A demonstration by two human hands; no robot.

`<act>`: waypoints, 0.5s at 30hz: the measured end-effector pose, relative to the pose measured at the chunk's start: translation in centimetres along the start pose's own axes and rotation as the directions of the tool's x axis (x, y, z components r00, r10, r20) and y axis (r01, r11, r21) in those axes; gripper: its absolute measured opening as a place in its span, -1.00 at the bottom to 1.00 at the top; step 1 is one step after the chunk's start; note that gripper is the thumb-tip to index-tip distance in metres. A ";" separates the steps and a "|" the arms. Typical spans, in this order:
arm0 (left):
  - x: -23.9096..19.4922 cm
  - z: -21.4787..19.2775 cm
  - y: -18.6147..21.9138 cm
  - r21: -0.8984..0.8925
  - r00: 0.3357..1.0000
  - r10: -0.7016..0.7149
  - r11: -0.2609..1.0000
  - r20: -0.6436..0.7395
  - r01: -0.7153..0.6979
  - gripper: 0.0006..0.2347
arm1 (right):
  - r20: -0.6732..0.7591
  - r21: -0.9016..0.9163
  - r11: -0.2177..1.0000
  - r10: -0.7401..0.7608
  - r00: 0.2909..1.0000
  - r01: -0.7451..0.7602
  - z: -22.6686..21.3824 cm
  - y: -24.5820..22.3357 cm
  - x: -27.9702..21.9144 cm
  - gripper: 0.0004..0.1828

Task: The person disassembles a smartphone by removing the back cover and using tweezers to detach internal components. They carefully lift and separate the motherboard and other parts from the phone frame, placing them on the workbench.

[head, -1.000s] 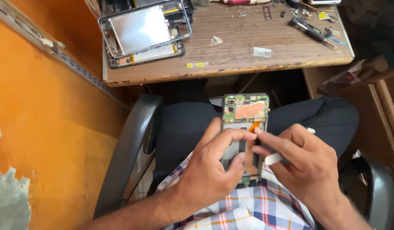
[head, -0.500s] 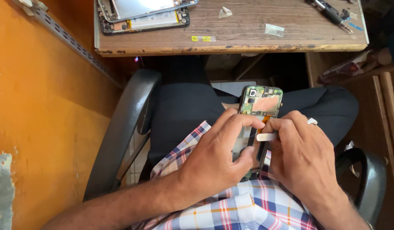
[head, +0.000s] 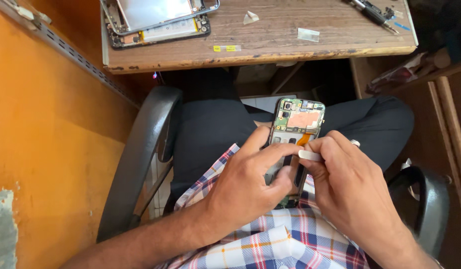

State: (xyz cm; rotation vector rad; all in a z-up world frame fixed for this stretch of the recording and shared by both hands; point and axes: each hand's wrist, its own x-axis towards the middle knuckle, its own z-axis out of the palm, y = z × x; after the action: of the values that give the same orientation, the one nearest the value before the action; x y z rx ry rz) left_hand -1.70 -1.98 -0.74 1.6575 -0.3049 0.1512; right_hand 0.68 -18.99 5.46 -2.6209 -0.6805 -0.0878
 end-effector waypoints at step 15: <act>1.2 -0.8 -1.5 0.129 0.997 -0.064 0.990 0.032 0.059 -0.93 | 0.375 0.564 0.576 0.460 0.804 -0.592 3.8 5.1 -4.6 -0.54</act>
State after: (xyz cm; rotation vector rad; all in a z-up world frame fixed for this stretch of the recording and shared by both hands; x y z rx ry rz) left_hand -0.04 -1.24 -1.75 1.7968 -0.2762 0.0961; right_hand -1.06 -23.44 -0.73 -2.0123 0.0819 0.5085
